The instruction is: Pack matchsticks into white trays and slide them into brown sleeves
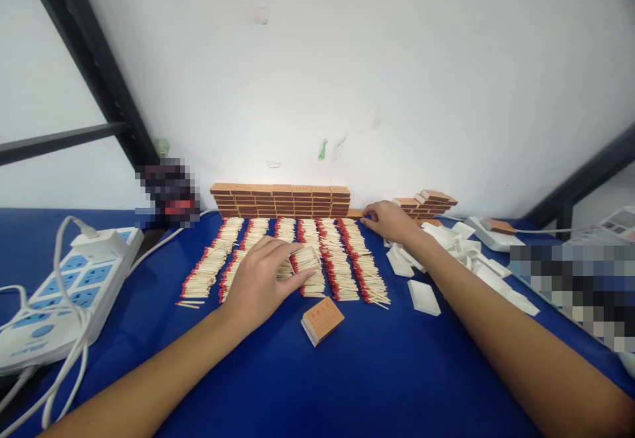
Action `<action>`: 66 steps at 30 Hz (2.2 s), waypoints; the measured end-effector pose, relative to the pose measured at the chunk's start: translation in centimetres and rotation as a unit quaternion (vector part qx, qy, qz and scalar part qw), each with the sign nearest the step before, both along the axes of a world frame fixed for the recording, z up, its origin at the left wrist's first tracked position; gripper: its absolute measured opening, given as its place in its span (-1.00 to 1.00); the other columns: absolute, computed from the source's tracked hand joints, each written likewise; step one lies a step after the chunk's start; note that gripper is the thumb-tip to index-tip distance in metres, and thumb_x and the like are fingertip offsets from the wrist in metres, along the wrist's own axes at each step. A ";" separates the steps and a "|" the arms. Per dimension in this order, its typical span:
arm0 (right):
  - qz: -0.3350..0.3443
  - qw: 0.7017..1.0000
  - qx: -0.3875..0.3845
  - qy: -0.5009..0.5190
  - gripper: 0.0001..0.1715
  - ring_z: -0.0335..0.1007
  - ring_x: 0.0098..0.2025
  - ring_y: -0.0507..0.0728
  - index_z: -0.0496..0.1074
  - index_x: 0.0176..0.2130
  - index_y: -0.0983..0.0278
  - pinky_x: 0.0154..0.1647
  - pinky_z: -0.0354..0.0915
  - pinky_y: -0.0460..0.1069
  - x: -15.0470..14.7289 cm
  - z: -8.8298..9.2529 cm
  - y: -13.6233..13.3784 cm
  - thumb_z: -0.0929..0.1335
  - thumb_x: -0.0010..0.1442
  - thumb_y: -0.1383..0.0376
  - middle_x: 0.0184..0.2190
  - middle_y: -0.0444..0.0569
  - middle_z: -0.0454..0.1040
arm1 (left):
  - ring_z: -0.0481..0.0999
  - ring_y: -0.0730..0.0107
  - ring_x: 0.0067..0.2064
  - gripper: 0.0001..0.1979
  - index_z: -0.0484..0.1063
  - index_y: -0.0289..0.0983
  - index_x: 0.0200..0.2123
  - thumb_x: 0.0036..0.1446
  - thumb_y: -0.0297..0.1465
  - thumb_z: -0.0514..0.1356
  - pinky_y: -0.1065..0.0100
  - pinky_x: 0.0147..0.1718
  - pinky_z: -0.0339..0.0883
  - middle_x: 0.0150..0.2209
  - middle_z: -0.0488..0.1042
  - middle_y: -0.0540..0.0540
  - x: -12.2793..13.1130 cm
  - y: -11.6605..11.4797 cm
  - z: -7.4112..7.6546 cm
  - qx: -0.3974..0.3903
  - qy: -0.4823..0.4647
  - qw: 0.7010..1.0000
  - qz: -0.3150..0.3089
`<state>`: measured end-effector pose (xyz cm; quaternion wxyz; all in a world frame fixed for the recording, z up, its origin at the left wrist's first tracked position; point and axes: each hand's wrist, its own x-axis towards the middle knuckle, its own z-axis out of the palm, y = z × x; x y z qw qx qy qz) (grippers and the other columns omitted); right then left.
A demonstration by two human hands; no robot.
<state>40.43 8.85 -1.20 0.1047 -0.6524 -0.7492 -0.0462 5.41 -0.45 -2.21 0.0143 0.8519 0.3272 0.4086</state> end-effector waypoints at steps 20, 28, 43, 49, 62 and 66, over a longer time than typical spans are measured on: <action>0.177 0.950 -0.111 0.230 -0.59 0.54 -0.18 0.18 0.59 0.02 0.22 -0.15 0.42 0.06 -4.1 6.0 -6.6 0.43 0.28 0.06 -0.16 0.05 0.64 | 0.61 0.18 -0.13 -0.59 0.58 -0.23 0.01 0.19 -0.13 0.42 0.16 -0.11 0.56 -0.18 0.63 -0.12 -0.1 0.1 0.0 -0.017 -0.032 0.999 0.005; 0.374 0.914 0.085 0.131 -0.59 0.42 0.06 0.23 0.46 0.17 0.15 0.03 0.41 0.15 -11.6 3.8 -11.0 0.44 0.36 0.27 0.04 0.08 0.51 | 0.59 0.18 -0.15 -0.64 0.60 -0.22 0.00 0.18 -0.23 0.45 0.20 -0.17 0.52 -0.22 0.64 -0.11 -0.1 0.0 0.4 -0.032 -0.038 0.999 0.002; 0.353 0.917 0.179 0.047 -0.81 0.41 -0.15 0.23 0.53 -0.11 0.26 -0.14 0.37 0.12 -14.3 1.9 -11.7 0.30 0.45 0.37 -0.24 0.08 0.58 | 0.67 0.22 -0.19 -0.67 0.67 -0.18 -0.14 0.24 -0.05 0.35 0.28 -0.15 0.50 -0.25 0.71 -0.02 -1.8 0.7 5.1 -0.151 -0.073 0.986 0.018; 0.351 0.928 0.015 0.125 -0.90 0.40 -0.21 0.17 0.53 -0.26 0.26 -0.20 0.31 0.06 -16.3 2.3 -12.2 0.42 0.30 0.44 -0.33 -0.02 0.55 | 0.65 0.31 -0.25 -0.56 0.63 -0.25 -0.34 0.40 -0.06 0.16 0.36 -0.23 0.44 -0.30 0.70 -0.02 -2.7 1.0 6.9 -0.106 -0.127 0.984 0.070; 0.317 0.928 -0.111 0.161 -0.96 0.46 -0.20 0.15 0.57 -0.22 0.25 -0.20 0.28 0.03 -17.1 2.3 -12.5 0.47 0.26 0.36 -0.27 -0.05 0.60 | 0.64 0.31 -0.31 -0.69 0.65 -0.22 -0.35 0.33 -0.16 0.26 0.35 -0.30 0.42 -0.35 0.69 -0.02 -2.8 0.8 6.4 -0.118 -0.065 0.990 0.042; 0.300 0.937 -0.059 0.171 -0.86 0.49 -0.13 0.18 0.53 -0.09 0.25 -0.11 0.34 0.07 -17.1 1.8 -12.4 0.45 0.31 0.35 -0.17 0.01 0.57 | 0.64 0.30 -0.32 -0.73 0.67 -0.21 -0.33 0.32 -0.21 0.25 0.33 -0.28 0.42 -0.36 0.69 -0.03 -2.8 1.1 5.9 -0.109 -0.050 0.992 0.047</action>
